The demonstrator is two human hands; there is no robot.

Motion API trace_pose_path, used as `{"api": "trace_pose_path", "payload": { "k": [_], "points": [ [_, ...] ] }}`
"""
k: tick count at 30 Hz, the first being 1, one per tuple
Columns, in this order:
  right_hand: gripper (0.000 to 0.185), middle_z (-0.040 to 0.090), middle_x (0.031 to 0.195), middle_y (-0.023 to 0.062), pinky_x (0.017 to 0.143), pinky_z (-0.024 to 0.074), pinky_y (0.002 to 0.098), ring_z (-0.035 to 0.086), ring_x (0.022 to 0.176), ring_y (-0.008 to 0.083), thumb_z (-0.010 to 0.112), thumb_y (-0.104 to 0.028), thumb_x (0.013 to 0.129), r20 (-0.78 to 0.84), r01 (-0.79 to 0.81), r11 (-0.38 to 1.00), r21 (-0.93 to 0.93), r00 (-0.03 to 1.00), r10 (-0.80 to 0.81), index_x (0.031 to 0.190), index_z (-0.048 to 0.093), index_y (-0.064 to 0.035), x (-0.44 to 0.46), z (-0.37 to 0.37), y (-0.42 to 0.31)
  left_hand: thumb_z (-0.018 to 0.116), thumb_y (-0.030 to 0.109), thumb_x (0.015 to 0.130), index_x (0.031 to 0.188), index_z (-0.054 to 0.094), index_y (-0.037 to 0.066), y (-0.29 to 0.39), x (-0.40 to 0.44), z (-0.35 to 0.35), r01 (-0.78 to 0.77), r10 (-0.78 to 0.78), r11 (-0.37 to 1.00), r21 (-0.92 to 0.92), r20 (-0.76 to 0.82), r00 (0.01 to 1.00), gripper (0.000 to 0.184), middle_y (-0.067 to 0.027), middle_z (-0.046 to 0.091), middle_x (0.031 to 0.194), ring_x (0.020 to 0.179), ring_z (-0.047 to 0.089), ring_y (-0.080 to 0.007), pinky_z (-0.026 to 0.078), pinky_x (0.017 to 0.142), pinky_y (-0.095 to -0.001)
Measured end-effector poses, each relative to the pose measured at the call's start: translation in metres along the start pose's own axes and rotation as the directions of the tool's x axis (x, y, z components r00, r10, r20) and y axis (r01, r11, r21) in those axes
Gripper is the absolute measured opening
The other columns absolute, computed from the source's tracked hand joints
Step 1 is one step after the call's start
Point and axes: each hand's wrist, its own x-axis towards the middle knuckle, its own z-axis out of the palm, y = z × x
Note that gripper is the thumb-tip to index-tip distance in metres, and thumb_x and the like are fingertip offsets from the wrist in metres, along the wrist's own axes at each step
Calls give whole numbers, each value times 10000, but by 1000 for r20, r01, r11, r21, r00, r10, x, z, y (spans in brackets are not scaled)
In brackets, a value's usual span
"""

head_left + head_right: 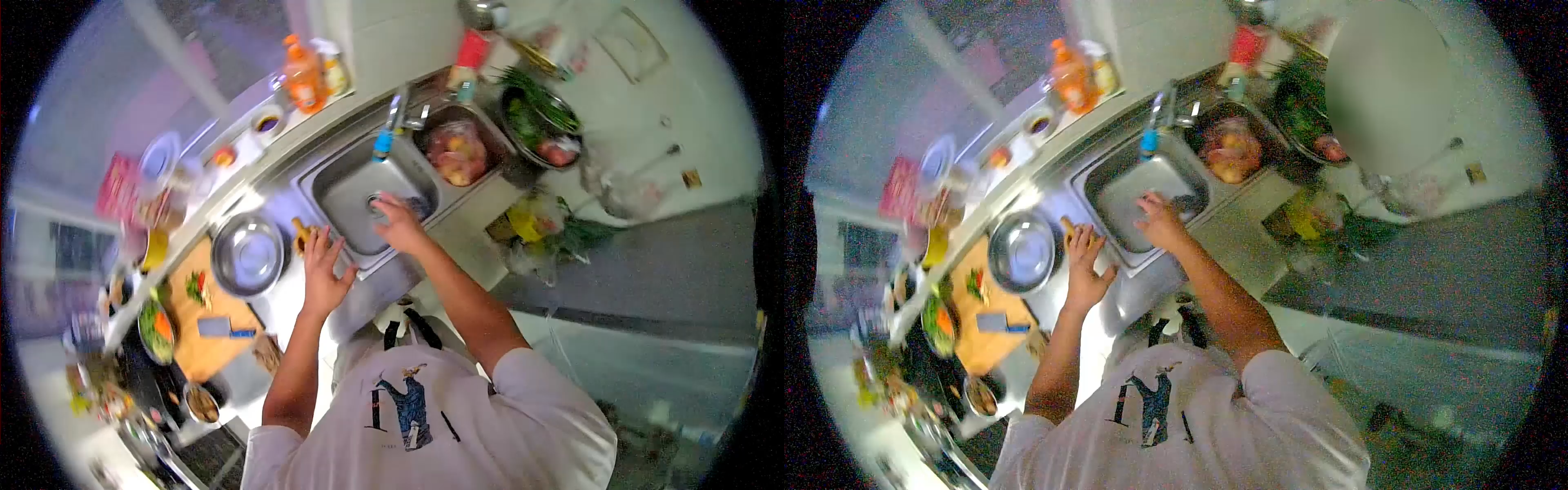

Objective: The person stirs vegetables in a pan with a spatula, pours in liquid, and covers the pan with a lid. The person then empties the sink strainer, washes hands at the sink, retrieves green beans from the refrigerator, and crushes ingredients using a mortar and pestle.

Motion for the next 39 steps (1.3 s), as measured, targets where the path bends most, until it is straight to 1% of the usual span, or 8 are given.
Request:
{"api": "trace_pose_path", "payload": {
  "k": [3, 9, 10, 14, 16, 22, 35, 39],
  "points": [
    [429, 577, 1200, 129, 955, 420, 374, 552, 1093, 289, 664, -302, 819, -153, -43, 710, 703, 965, 210, 1152, 579, -46, -23, -14, 37, 677, 161, 754, 1202, 556, 45, -19, 20, 15, -113, 115, 985, -128, 12, 993, 478, -192, 394, 1384, 1310, 303, -398, 239, 1073, -471],
    [195, 637, 1026, 95, 845, 464, 381, 593, 946, 271, 636, -129, 812, -731, -218, 964, 156, 630, 260, 997, 630, -68, -197, -254, 91, 641, 130, 791, 1122, 564, 5, -30, 20, 64, -150, 242, 936, -319, 269, 932, 362, -211, 492, 1270, 1200, 443, -366, 354, 1006, -415],
    [167, 642, 982, 87, 789, 482, 375, 599, 888, 261, 627, -111, 802, -837, -289, 946, -147, 546, 36, 967, 643, -88, -235, -299, 97, 642, 125, 787, 1106, 567, 3, -25, 18, 72, -154, 260, 932, -328, 310, 914, 350, -207, 497, 1263, 1191, 450, -362, 358, 1003, -416],
    [232, 665, 961, 90, 750, 481, 338, 616, 860, 244, 615, -270, 851, -999, -779, 625, -51, 48, -23, 1013, 665, -113, -363, -450, 95, 649, 84, 761, 1086, 577, 18, 5, 18, 98, -188, 327, 921, -341, 417, 848, 339, -201, 507, 1251, 1176, 464, -359, 376, 992, -404],
    [310, 670, 968, 119, 784, 483, 383, 627, 900, 299, 566, -372, 870, -915, -948, 128, -292, 239, -325, 1036, 665, -129, -431, -509, 133, 645, 82, 762, 1084, 583, 25, 24, 13, 105, -263, 429, 872, -412, 388, 816, 333, -202, 508, 1250, 1155, 482, -358, 398, 972, -397],
    [427, 666, 971, 147, 814, 486, 408, 621, 924, 347, 481, -500, 884, -914, -917, 252, -310, 360, 185, 1070, 660, -160, -485, -563, 191, 645, 87, 766, 1068, 592, 9, 88, -5, 125, -174, 397, 884, -435, 500, 770, 317, -189, 525, 1223, 1111, 520, -332, 426, 935, -372],
    [328, 637, 1005, 222, 749, 483, 411, 630, 888, 320, 574, -320, 879, -961, -774, 615, -153, 261, 90, 997, 665, -28, -481, -487, 66, 668, 176, 802, 1093, 590, -6, 192, -69, 201, -217, 490, 832, -511, 491, 721, 353, -180, 577, 1138, 1035, 568, -306, 452, 889, -349],
    [275, 597, 1182, 106, 973, 379, 302, 542, 1107, 195, 473, -161, 957, -852, -737, 440, -513, 498, -160, 1133, 617, -7, -572, -463, 50, 627, 219, 867, 1135, 569, 10, 244, -65, 214, 50, 404, 869, -492, 765, 502, 344, -146, 598, 1091, 915, 598, -207, 485, 766, -311]
  ]
}}
